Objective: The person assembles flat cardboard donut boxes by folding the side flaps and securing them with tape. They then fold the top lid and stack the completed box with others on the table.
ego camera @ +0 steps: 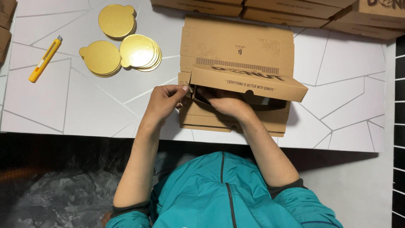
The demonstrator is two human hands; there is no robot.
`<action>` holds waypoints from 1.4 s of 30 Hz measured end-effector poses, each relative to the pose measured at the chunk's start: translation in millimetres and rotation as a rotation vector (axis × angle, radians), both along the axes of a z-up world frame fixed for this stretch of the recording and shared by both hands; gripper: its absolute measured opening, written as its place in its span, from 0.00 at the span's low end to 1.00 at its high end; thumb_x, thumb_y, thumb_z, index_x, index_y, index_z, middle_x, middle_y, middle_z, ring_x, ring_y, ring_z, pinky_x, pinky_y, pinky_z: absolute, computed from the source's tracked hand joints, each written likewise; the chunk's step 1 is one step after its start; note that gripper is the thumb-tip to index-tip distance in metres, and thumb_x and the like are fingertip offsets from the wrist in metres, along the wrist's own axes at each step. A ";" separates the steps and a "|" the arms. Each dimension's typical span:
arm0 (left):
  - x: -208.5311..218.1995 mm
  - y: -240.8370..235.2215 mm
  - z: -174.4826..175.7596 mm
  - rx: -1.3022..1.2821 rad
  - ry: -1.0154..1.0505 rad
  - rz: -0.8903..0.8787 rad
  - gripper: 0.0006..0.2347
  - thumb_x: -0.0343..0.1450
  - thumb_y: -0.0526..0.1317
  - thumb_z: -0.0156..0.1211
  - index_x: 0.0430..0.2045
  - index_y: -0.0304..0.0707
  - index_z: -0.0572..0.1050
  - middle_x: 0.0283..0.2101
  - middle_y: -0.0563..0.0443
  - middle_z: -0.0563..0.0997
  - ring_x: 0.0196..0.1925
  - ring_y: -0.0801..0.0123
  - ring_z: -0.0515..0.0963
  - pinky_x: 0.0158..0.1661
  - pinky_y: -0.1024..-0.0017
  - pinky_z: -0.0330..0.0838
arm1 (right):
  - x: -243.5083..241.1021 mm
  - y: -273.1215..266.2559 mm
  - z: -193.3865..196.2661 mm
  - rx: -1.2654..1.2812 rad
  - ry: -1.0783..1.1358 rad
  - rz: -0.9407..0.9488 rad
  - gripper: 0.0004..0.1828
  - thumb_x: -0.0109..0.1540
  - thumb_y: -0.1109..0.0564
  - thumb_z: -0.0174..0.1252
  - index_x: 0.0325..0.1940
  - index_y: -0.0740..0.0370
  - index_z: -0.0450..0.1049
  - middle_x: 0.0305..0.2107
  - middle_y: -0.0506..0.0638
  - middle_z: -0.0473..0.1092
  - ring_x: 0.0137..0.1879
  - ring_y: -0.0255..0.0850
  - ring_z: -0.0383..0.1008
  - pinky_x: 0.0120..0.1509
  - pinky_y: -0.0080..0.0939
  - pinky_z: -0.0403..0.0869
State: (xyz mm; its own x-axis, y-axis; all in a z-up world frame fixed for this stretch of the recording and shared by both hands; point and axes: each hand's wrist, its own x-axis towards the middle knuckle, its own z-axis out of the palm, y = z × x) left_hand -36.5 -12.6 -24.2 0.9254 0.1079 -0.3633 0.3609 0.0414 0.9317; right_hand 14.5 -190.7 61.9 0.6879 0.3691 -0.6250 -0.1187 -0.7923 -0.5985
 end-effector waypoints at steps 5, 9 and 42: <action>-1.1 1.0 0.4 0.012 0.000 -0.046 0.09 0.71 0.40 0.66 0.38 0.33 0.84 0.30 0.42 0.84 0.34 0.66 0.82 0.37 0.73 0.78 | 1.6 4.6 6.5 -0.215 0.033 0.047 0.43 0.61 0.25 0.46 0.64 0.60 0.72 0.62 0.60 0.68 0.72 0.53 0.63 0.74 0.55 0.62; -1.8 0.3 4.5 0.014 0.000 -0.040 0.09 0.70 0.39 0.68 0.38 0.33 0.84 0.30 0.43 0.85 0.35 0.67 0.83 0.38 0.73 0.77 | -0.7 20.1 21.6 -0.293 -0.009 0.059 0.41 0.61 0.26 0.47 0.58 0.62 0.77 0.55 0.61 0.73 0.69 0.52 0.68 0.70 0.55 0.67; -19.7 -37.1 46.6 0.560 -0.139 -0.017 0.11 0.73 0.39 0.59 0.45 0.31 0.82 0.42 0.37 0.85 0.42 0.53 0.85 0.37 0.66 0.80 | -9.7 9.7 28.3 -0.211 -0.141 -0.055 0.33 0.62 0.37 0.52 0.52 0.71 0.78 0.47 0.67 0.76 0.61 0.59 0.74 0.60 0.59 0.74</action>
